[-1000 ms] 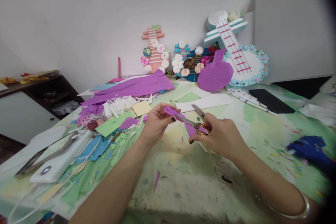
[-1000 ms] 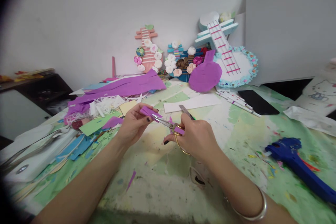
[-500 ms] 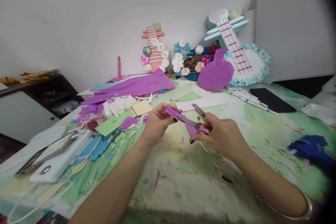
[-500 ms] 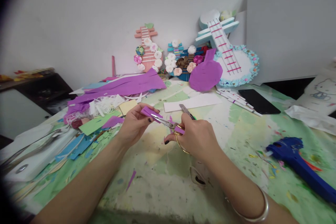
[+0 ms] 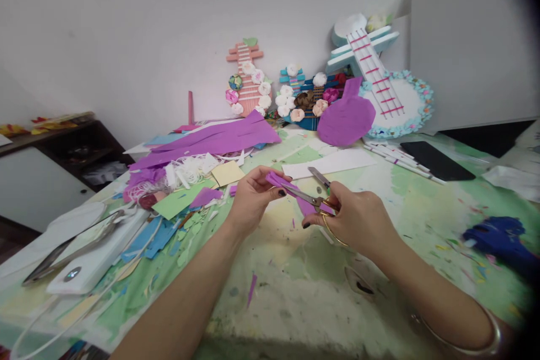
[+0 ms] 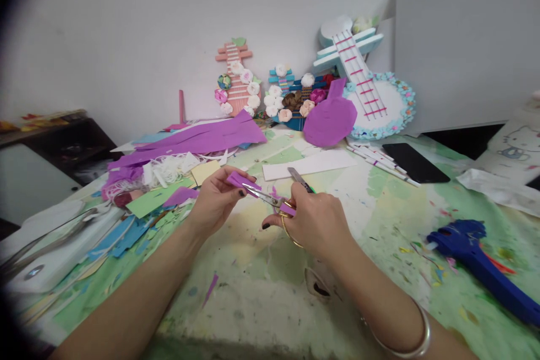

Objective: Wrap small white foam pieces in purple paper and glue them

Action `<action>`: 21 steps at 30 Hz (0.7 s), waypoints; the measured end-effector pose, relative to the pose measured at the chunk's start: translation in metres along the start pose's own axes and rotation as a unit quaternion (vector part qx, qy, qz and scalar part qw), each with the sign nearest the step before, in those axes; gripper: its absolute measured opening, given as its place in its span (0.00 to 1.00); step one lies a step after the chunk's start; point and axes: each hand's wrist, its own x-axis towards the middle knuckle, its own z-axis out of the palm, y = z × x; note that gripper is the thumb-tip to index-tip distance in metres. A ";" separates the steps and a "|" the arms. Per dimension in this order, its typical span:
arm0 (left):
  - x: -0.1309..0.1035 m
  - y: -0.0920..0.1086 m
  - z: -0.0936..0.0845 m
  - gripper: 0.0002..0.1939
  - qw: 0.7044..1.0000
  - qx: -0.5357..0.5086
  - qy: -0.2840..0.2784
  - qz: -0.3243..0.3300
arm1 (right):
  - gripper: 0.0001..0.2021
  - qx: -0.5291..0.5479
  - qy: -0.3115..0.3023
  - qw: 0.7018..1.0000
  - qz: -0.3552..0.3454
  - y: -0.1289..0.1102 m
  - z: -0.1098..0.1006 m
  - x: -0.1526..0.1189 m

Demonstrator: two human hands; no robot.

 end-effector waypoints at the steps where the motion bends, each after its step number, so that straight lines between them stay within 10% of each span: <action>1: 0.000 0.000 0.000 0.15 1.000 0.001 0.001 -0.001 | 0.33 -0.006 0.004 1.000 0.000 0.000 0.000 0.000; 15: 0.000 -0.003 -0.003 0.16 0.996 0.083 0.017 0.025 | 0.30 0.087 0.025 0.993 0.081 0.003 -0.004 0.006; 21: -0.001 -0.002 -0.001 0.14 0.971 0.225 0.028 0.072 | 0.19 -0.092 -0.059 0.970 0.218 0.035 -0.005 0.017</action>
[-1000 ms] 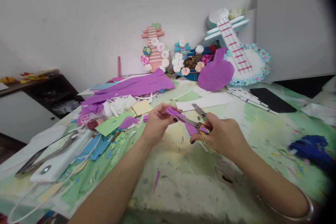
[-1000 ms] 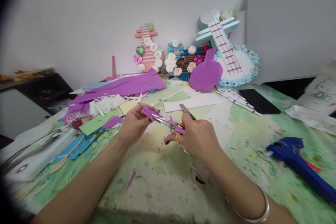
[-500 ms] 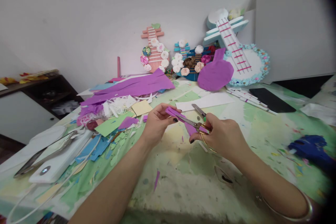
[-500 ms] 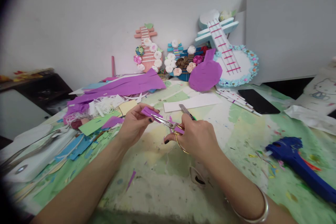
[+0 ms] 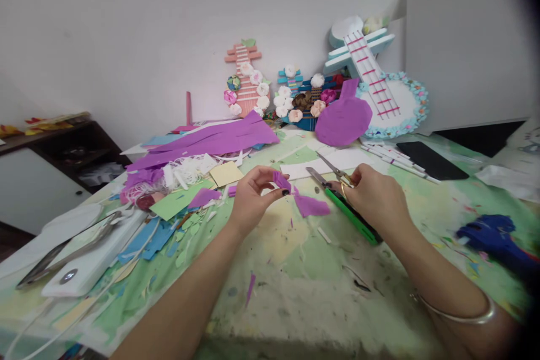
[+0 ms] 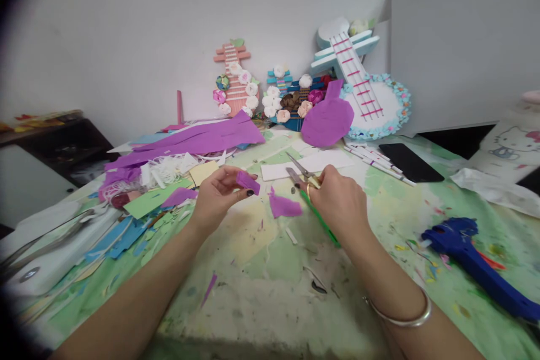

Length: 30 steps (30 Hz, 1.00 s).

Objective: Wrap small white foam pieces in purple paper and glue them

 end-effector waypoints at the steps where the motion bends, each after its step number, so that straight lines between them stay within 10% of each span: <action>1: -0.001 0.000 0.000 0.11 0.997 0.068 0.008 0.034 | 0.16 -0.028 -0.017 0.999 0.016 0.006 0.002 0.003; 5: -0.002 -0.001 -0.001 0.08 0.969 0.216 -0.001 0.118 | 0.09 -0.072 -0.055 0.996 0.004 0.026 0.016 0.012; 12: -0.002 -0.001 0.003 0.14 0.992 -0.022 -0.108 -0.059 | 0.12 0.042 -0.046 0.995 -0.081 0.016 0.014 0.011; 18: -0.007 -0.002 0.013 0.14 0.974 -0.097 -0.132 -0.158 | 0.06 0.519 -0.158 0.834 -0.102 -0.024 0.016 -0.013; 30: -0.016 -0.015 0.029 0.12 0.981 -0.073 -0.060 -0.168 | 0.05 0.562 -0.169 0.809 -0.024 -0.031 0.033 -0.021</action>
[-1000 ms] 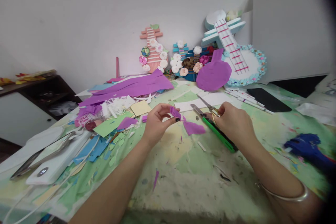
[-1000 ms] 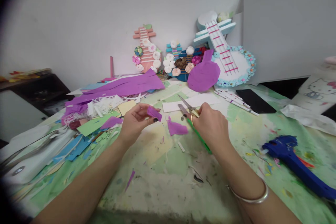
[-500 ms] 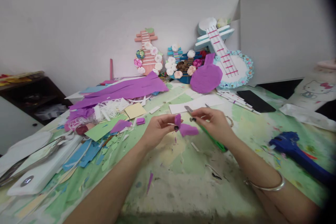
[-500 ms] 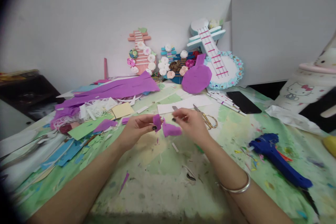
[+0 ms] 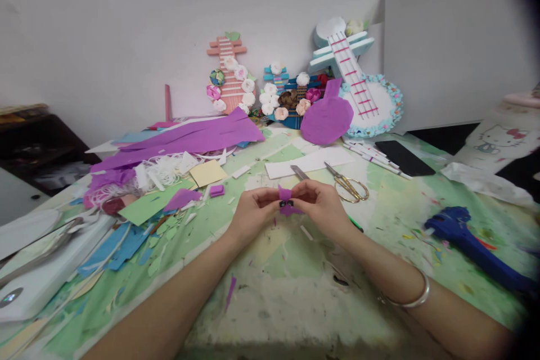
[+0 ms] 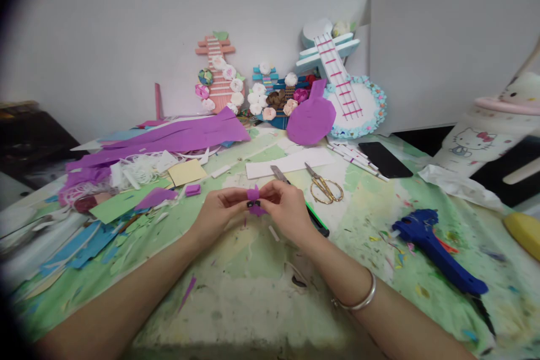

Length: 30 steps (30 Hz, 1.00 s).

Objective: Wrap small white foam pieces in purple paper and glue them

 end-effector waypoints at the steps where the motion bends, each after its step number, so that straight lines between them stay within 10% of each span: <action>1: 0.000 0.000 0.000 0.12 1.000 -0.013 0.009 0.008 | 0.06 0.011 0.003 1.000 0.001 0.000 0.001 0.000; 30: 0.000 -0.001 0.002 0.08 0.997 -0.018 0.044 0.059 | 0.04 0.021 0.018 0.999 -0.028 0.001 0.005 -0.002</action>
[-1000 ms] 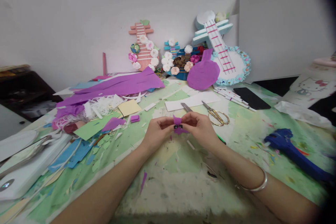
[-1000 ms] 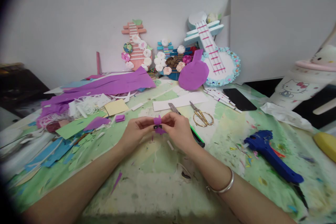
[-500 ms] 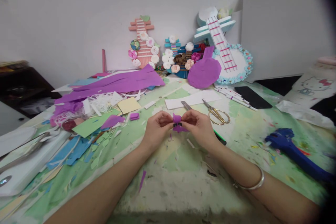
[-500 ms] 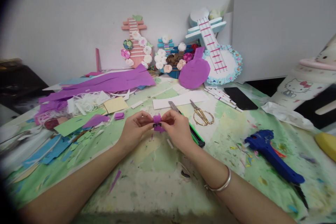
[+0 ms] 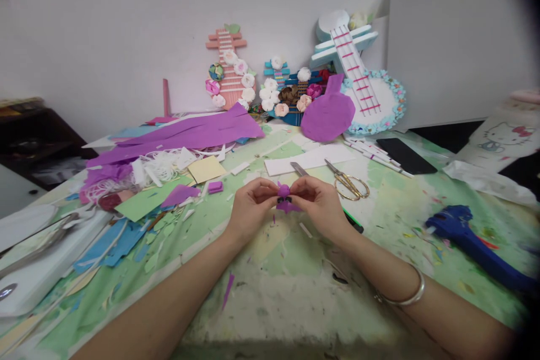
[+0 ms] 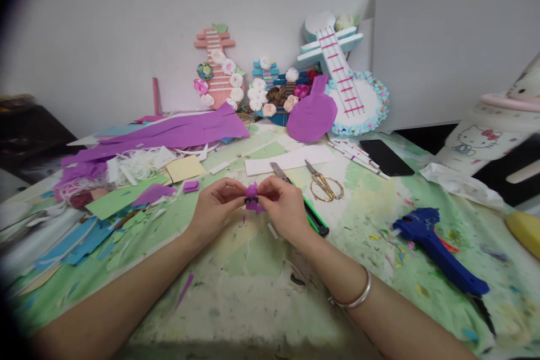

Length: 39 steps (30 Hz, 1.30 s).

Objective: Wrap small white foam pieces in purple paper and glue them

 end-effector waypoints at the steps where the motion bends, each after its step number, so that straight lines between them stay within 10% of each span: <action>1: 0.000 0.000 0.000 0.07 1.000 0.004 0.001 0.004 | 0.05 0.005 0.000 1.000 0.002 0.000 0.000 0.000; 39: 0.000 -0.002 -0.001 0.08 0.997 -0.003 -0.056 -0.053 | 0.03 -0.060 -0.012 0.998 -0.013 0.003 0.000 0.000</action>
